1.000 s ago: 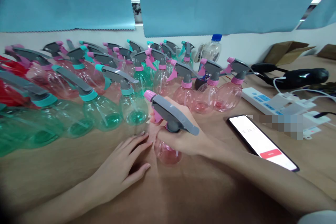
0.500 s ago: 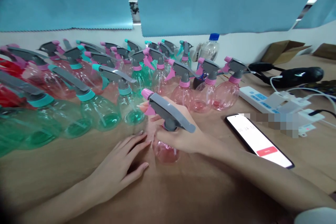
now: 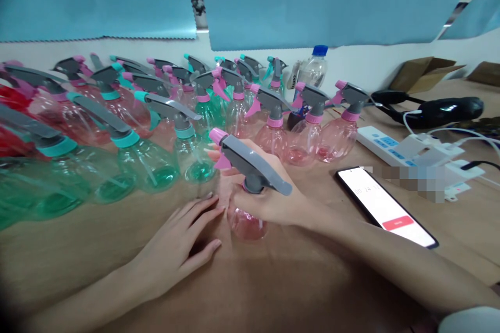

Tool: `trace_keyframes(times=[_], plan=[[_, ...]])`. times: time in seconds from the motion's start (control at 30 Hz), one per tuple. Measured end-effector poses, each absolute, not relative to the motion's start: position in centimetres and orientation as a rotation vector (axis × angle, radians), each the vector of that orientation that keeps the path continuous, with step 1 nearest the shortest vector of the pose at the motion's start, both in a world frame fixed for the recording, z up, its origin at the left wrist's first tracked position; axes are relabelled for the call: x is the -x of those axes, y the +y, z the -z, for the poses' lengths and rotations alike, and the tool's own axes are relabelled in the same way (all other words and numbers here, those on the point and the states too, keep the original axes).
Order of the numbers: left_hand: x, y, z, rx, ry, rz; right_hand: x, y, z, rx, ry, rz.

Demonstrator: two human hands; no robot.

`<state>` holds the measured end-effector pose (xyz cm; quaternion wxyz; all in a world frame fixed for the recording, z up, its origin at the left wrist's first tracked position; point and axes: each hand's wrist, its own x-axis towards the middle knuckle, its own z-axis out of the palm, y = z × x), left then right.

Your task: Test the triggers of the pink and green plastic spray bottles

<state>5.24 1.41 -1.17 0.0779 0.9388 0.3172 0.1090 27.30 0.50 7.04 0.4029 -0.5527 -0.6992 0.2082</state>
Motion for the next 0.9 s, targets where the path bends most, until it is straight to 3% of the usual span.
trace_keyframes(times=[0.9], plan=[[-5.2,1.3,1.0,-2.8,0.947,-0.328,-27.6,1.1,-5.9,1.04,-1.774,-0.842]])
